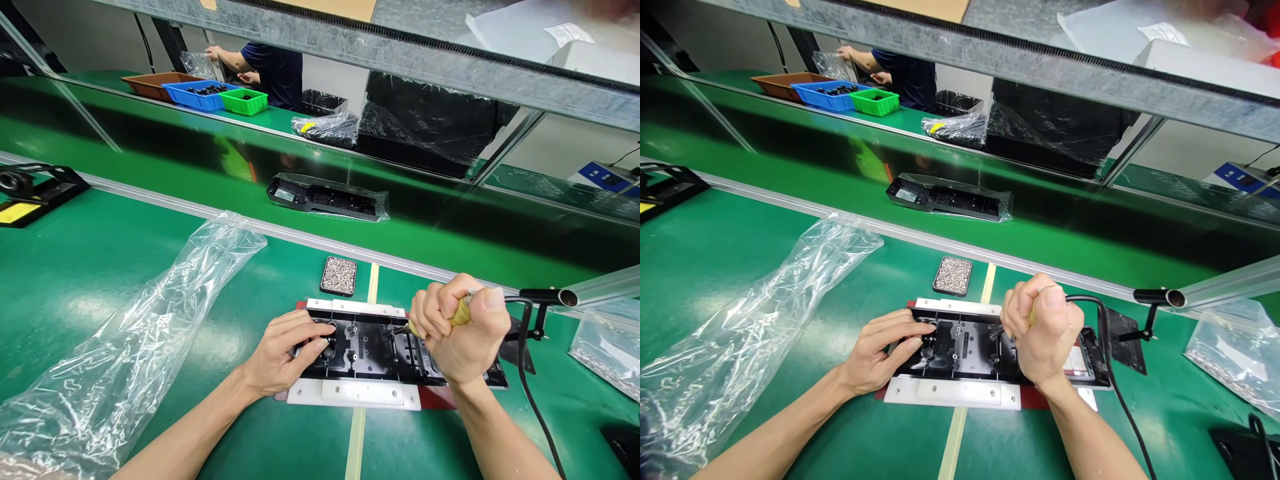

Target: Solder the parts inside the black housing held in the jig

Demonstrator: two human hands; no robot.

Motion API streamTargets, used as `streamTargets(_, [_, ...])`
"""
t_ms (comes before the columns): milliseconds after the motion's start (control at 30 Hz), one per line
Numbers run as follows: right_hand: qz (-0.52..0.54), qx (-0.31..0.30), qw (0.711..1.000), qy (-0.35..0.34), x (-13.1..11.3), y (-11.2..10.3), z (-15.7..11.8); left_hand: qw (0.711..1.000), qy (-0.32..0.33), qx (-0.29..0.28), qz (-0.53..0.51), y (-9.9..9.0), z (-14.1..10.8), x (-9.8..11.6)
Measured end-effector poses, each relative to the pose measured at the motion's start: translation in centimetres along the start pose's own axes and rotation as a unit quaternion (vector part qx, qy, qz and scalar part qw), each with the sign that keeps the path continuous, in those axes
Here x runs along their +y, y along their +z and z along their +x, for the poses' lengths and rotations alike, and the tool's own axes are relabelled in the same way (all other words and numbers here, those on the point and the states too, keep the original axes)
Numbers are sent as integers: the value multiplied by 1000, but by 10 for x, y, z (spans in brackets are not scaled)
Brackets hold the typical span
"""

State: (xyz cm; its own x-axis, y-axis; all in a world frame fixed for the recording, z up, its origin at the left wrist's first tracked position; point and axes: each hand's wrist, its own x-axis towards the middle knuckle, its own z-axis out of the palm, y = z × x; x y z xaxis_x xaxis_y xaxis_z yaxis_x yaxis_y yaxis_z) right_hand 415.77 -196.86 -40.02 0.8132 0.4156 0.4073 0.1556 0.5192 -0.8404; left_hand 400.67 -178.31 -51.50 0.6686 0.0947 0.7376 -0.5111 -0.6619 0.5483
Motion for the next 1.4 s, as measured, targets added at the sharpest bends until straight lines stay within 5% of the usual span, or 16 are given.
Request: streamTargets(1400, [-14,-5,1000,1,-2,-2,1,1000,2,1,17,0,5,3])
